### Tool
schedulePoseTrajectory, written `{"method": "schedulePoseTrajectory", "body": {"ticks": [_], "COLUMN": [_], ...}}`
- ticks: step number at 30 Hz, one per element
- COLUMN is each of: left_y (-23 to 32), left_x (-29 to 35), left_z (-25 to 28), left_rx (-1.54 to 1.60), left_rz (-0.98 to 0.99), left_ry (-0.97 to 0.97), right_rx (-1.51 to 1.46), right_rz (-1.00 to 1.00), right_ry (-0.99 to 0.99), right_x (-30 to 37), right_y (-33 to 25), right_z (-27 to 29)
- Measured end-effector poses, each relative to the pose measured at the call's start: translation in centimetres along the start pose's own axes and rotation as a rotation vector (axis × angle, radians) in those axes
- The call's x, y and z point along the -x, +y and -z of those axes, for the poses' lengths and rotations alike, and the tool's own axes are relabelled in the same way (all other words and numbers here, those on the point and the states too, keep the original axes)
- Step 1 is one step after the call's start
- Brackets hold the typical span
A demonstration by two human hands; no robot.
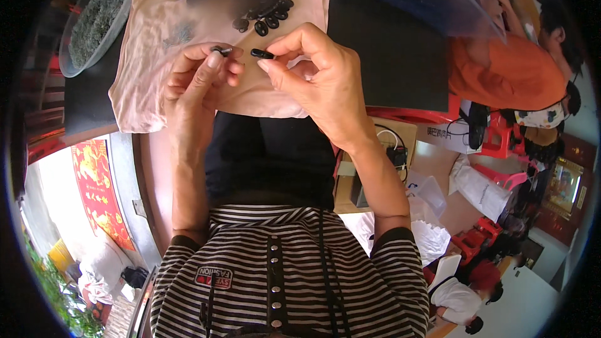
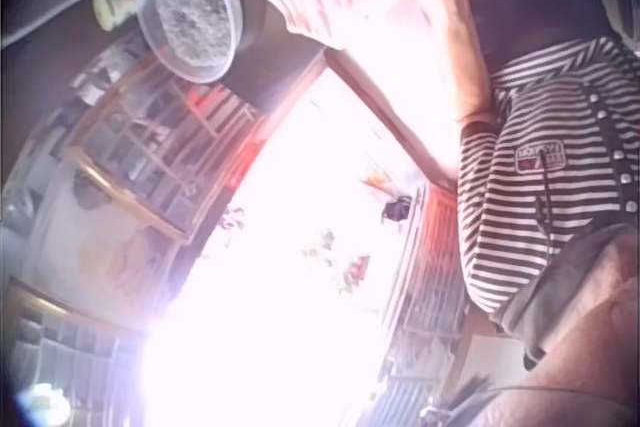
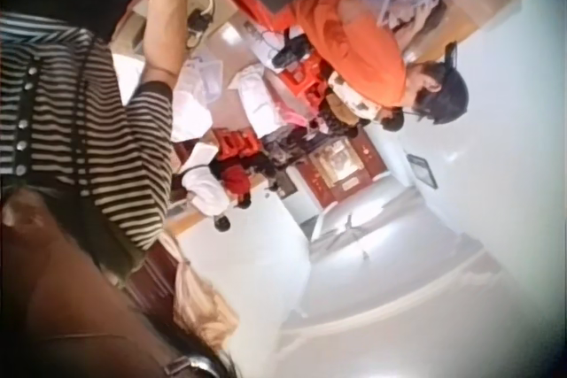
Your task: The person assembles small black plastic buttons by hand, inserting metal shanks into the button holes. They pick up a button and a shank, align them, and press them together, then place the finished unit into a clear plastic container. The process is repeated continuously throughout the clip.
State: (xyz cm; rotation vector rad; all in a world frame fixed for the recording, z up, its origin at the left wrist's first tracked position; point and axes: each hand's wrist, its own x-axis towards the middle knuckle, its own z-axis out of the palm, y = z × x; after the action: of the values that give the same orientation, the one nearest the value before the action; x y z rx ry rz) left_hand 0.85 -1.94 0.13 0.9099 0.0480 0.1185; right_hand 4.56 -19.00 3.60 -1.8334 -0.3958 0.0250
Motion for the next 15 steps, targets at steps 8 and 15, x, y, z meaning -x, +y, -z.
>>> {"method": "schedulePoseTrajectory", "body": {"ticks": [8, 15], "left_y": [-0.1, -0.6], "left_x": [1.0, 1.1], "left_z": [-1.3, -1.4], "left_rx": [-0.077, -0.048], "left_rz": [-0.103, -0.046], "left_ry": [-0.061, -0.011], "right_rx": [0.122, -0.287], "right_rz": [0.025, -0.109], "right_ry": [-0.085, -0.059], "right_x": [0.1, 0.2], "right_y": [-1.8, -0.9], "right_z": [0.5, 0.2]}}
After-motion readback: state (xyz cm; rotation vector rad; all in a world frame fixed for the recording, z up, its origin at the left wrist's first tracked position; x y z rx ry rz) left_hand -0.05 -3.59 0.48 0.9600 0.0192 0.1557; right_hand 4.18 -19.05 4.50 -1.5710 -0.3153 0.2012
